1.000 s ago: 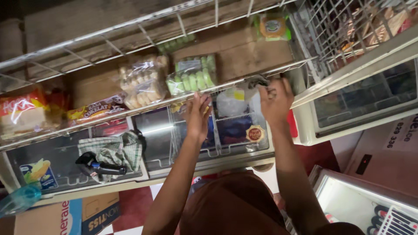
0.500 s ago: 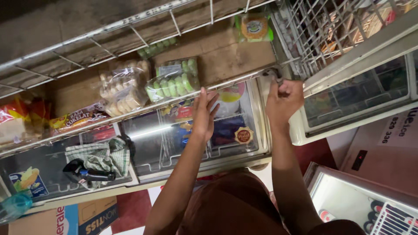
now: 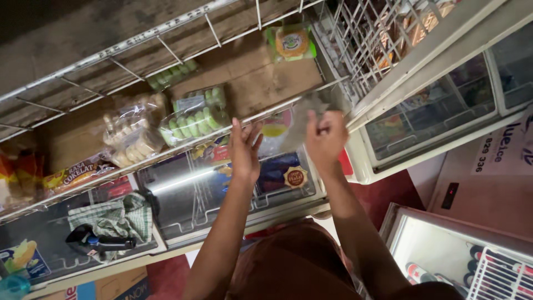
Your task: The person takes items out of a refrigerator, scans them, puts them into a basket, and then wipes the interior and exterior shelves of a store display unit with a cloth.
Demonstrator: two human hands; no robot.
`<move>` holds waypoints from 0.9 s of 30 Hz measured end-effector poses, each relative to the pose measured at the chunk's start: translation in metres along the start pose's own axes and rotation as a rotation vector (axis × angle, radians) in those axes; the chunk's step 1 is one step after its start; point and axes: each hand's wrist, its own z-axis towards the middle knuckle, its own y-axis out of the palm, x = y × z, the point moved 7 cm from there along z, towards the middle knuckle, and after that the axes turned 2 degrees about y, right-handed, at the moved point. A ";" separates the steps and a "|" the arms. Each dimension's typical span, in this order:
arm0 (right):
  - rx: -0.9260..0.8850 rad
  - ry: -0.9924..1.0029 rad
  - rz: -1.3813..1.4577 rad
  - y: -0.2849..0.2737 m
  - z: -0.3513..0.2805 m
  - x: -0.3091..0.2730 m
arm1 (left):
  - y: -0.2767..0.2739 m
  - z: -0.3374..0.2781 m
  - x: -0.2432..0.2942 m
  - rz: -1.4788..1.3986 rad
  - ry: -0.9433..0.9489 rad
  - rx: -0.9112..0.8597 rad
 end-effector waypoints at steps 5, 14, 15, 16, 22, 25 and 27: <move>0.048 0.057 0.045 0.008 0.013 0.007 | 0.002 -0.005 -0.005 -0.014 -0.004 0.040; -0.287 -0.100 0.152 0.039 -0.010 -0.006 | -0.003 -0.001 -0.006 0.000 -0.018 0.103; -0.320 -0.111 0.082 0.033 -0.007 0.000 | -0.006 -0.001 -0.007 0.003 -0.027 0.117; -0.223 -0.014 0.146 0.023 -0.001 0.012 | -0.009 0.000 -0.009 -0.002 -0.029 0.129; -0.081 0.146 0.306 0.038 -0.010 0.018 | -0.011 -0.003 -0.006 0.060 -0.012 0.147; -0.152 0.090 0.306 0.076 -0.037 -0.004 | -0.010 0.002 -0.002 0.059 0.007 0.108; -0.167 0.099 0.310 0.087 -0.054 -0.019 | -0.014 0.000 -0.003 0.080 -0.016 0.121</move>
